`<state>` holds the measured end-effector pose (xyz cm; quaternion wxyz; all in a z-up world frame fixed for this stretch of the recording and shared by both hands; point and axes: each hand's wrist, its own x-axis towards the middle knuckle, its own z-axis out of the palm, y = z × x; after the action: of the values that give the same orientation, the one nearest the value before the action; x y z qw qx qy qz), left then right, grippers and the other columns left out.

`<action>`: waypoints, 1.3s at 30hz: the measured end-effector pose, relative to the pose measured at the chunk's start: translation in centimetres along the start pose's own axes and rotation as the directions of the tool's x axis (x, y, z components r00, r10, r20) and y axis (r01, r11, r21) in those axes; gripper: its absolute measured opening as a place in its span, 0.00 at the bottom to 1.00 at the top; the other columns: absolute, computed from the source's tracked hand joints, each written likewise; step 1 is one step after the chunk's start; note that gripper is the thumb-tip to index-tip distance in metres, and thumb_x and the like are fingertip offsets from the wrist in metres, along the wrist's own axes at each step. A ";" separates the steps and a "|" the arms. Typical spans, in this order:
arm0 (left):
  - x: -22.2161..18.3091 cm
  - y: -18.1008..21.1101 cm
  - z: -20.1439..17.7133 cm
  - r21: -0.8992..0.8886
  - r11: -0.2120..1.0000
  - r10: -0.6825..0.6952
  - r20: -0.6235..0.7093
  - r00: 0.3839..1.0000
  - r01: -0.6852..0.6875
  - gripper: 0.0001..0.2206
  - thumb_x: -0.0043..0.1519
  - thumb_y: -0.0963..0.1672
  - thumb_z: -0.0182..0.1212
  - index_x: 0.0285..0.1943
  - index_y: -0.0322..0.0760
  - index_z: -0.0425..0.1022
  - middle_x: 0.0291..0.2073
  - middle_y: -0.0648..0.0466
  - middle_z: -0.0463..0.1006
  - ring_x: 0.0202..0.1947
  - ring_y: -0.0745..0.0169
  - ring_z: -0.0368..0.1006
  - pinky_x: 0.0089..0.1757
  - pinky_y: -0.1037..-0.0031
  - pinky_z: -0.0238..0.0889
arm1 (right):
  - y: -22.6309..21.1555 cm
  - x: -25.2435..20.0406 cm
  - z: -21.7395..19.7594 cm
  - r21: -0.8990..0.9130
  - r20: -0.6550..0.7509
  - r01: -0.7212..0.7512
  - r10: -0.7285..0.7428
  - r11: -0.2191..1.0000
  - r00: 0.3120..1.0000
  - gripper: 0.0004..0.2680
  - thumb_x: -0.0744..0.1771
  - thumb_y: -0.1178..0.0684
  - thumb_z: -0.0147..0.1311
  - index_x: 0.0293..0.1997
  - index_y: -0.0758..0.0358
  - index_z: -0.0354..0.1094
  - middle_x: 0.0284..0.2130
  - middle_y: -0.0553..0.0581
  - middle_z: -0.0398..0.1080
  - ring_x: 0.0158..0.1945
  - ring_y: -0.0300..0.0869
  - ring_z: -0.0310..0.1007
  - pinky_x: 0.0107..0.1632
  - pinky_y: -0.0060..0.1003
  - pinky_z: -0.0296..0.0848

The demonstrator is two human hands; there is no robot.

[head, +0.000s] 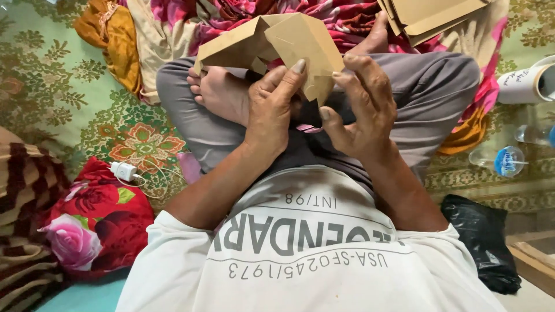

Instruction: Assembling small cardboard boxes by folding flat sheets and tucking in tabs manually.

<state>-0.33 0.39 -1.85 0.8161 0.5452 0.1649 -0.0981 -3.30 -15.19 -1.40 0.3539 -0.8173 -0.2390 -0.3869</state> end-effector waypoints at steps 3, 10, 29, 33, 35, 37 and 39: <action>-1.5 2.5 0.7 -0.051 0.998 -0.020 0.132 0.991 0.027 0.15 0.59 0.48 0.66 0.22 0.45 0.68 0.18 0.65 0.63 0.20 0.79 0.54 0.23 0.83 0.45 | -1.3 0.7 -1.0 0.067 0.150 -0.164 0.153 0.984 0.977 0.13 0.72 0.53 0.51 0.60 0.74 0.65 0.61 0.73 0.61 0.66 0.63 0.65 0.67 0.61 0.72; -0.9 0.4 0.1 -0.122 0.992 0.024 0.182 0.983 -0.002 0.07 0.62 0.45 0.67 0.37 0.36 0.82 0.31 0.61 0.80 0.31 0.76 0.71 0.32 0.83 0.65 | -1.3 1.0 -1.1 0.049 0.216 -0.258 0.242 0.965 0.946 0.04 0.67 0.62 0.63 0.42 0.70 0.73 0.60 0.71 0.63 0.64 0.59 0.66 0.65 0.55 0.70; -0.2 0.8 -0.3 0.058 0.981 -0.191 0.133 0.973 0.184 0.10 0.53 0.50 0.67 0.29 0.44 0.78 0.22 0.62 0.77 0.26 0.71 0.70 0.29 0.79 0.56 | -2.4 1.4 -1.5 0.331 0.294 -0.673 0.605 0.662 0.740 0.03 0.68 0.59 0.51 0.36 0.66 0.66 0.58 0.65 0.67 0.64 0.52 0.68 0.67 0.46 0.68; -0.3 0.9 -0.4 0.053 0.984 -0.175 0.125 0.977 0.169 0.10 0.53 0.51 0.68 0.25 0.47 0.77 0.20 0.62 0.74 0.25 0.72 0.70 0.30 0.79 0.56 | -2.6 1.4 -1.4 0.297 0.275 -0.687 0.629 0.664 0.727 0.03 0.68 0.59 0.51 0.35 0.65 0.65 0.58 0.65 0.67 0.62 0.51 0.69 0.65 0.46 0.68; -0.4 0.9 -0.5 0.041 0.989 -0.144 0.144 0.979 0.140 0.09 0.53 0.50 0.68 0.26 0.46 0.77 0.21 0.61 0.74 0.25 0.73 0.69 0.29 0.81 0.55 | -2.7 1.3 -1.2 0.298 0.250 -0.675 0.627 0.675 0.737 0.03 0.68 0.60 0.51 0.36 0.66 0.64 0.58 0.65 0.67 0.62 0.52 0.69 0.65 0.46 0.69; -0.5 0.7 -0.6 0.028 0.993 -0.114 0.159 0.981 0.111 0.09 0.54 0.49 0.69 0.26 0.45 0.77 0.21 0.61 0.74 0.25 0.74 0.69 0.28 0.82 0.55 | -2.9 1.3 -1.2 0.299 0.227 -0.664 0.625 0.685 0.747 0.02 0.68 0.61 0.50 0.36 0.66 0.63 0.57 0.65 0.67 0.61 0.52 0.70 0.65 0.47 0.70; -0.5 0.5 -0.7 0.019 0.994 -0.107 0.182 0.978 0.105 0.09 0.54 0.48 0.69 0.25 0.44 0.76 0.20 0.60 0.73 0.24 0.73 0.68 0.29 0.81 0.56 | -3.1 1.5 -1.2 0.223 0.179 -0.630 0.603 0.744 0.777 0.02 0.68 0.61 0.51 0.37 0.66 0.64 0.55 0.66 0.68 0.57 0.51 0.72 0.59 0.46 0.72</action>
<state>-0.67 1.19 -1.46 0.8187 0.5282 0.1179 -0.1919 -5.03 -13.94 1.59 0.5579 -0.8115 -0.0225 -0.1722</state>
